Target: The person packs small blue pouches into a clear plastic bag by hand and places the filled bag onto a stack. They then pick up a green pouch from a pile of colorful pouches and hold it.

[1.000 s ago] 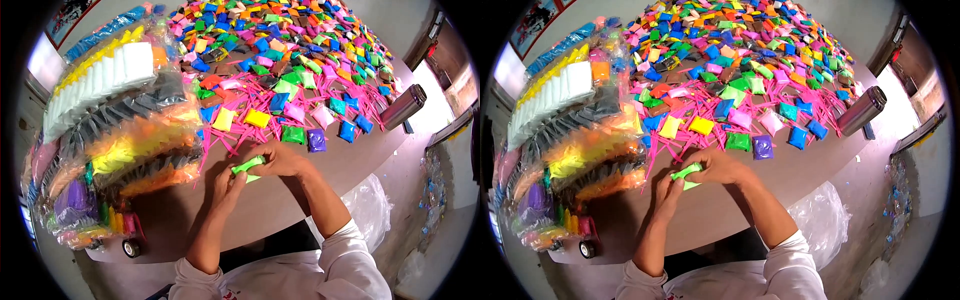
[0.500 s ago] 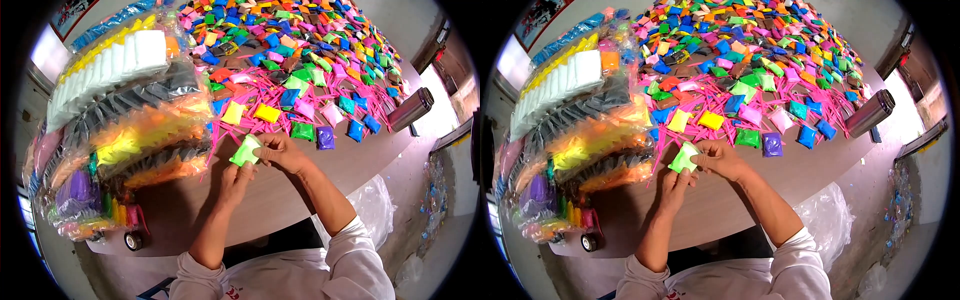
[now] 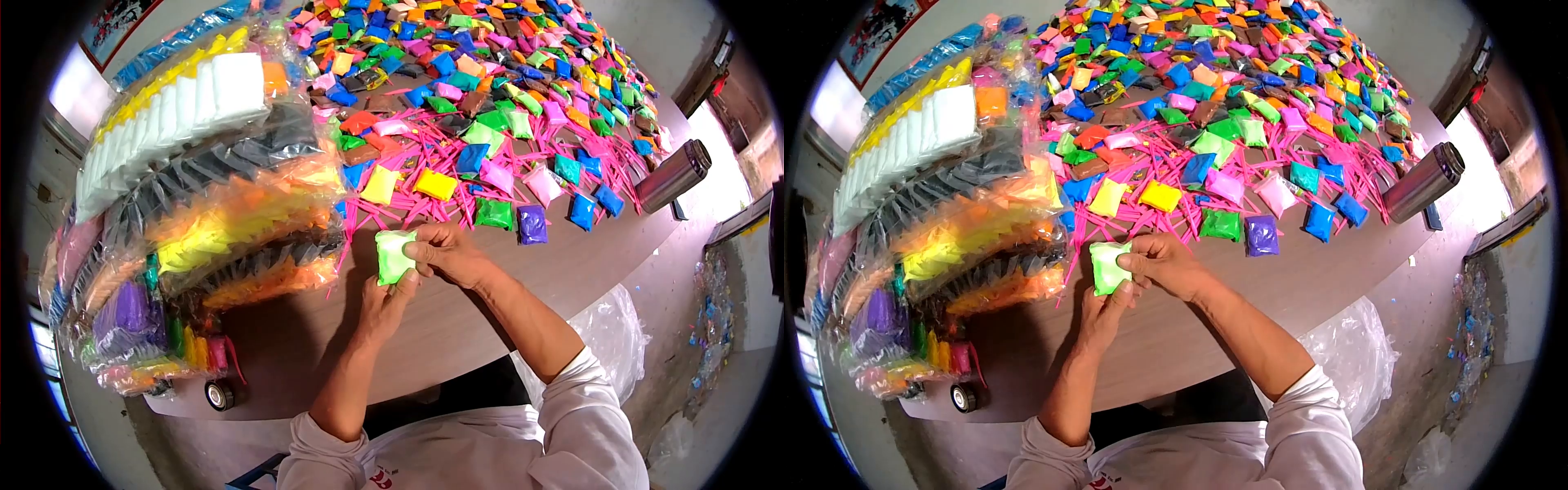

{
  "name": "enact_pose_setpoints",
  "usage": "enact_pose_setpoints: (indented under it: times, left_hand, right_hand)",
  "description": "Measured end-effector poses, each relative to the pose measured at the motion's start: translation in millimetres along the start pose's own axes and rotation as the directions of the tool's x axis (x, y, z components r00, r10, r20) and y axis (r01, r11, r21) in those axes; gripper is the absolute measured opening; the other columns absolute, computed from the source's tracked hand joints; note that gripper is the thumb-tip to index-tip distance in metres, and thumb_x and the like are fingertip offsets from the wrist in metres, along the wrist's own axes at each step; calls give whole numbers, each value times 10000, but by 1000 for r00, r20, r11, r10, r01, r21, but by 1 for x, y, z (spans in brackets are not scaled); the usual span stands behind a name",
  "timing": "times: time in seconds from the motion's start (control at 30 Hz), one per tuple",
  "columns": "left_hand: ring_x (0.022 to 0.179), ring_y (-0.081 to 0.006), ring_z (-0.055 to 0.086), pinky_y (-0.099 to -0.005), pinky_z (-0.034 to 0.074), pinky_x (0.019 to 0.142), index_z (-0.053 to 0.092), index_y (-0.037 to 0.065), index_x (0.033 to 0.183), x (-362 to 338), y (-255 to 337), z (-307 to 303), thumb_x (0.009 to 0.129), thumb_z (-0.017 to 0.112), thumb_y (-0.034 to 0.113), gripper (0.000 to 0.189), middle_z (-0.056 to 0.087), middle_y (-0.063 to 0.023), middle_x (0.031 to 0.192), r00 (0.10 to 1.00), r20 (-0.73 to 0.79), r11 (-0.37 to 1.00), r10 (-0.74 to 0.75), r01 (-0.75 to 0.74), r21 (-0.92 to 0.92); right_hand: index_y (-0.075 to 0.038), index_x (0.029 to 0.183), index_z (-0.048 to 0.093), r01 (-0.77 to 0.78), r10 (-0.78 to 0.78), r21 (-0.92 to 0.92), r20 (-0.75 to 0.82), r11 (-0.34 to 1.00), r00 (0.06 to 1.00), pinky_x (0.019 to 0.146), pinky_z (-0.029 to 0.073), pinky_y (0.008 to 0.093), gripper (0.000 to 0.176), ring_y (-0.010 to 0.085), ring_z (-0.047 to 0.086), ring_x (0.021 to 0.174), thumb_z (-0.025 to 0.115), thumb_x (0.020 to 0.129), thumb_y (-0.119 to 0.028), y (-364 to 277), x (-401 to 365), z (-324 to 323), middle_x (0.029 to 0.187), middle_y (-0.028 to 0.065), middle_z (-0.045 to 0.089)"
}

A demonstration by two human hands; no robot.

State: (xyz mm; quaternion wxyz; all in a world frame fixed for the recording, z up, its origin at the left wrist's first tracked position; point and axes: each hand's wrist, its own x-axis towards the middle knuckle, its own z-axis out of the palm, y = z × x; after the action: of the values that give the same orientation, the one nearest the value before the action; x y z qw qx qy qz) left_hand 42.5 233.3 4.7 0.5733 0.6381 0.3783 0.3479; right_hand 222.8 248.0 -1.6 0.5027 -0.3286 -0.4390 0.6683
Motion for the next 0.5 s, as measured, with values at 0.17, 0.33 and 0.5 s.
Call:
enact_pose_setpoints:
  times: [0.17,0.33,0.5]
  left_hand:
    - [801,-139,596,-305,482,739,657,1,1059,-1,-7,-2,998,539,454,473,682,-64,938,1000,-25,999,-9,10,37]
    - [803,-147,598,-310,476,735,638,-3,1042,-1,0,0,1011,481,510,537,657,-65,893,998,-57,999,-40,42,34]
    - [784,-148,584,-312,463,717,616,16,1027,1,-2,-2,1022,441,519,532,632,-63,848,997,-65,999,-35,36,13]
  right_hand:
    - [-25,865,702,-11,19,-127,67,992,998,528,414,239,238,73,547,593,705,950,-247,-5,-3,-4,682,2,628]
    - [-27,844,694,64,-44,-204,102,977,994,524,406,245,252,75,557,591,699,955,-253,-5,-2,-2,696,9,646]
    - [-46,843,688,-29,40,-176,58,984,997,507,386,244,301,63,521,564,689,960,-323,-5,-3,1,660,-2,617]
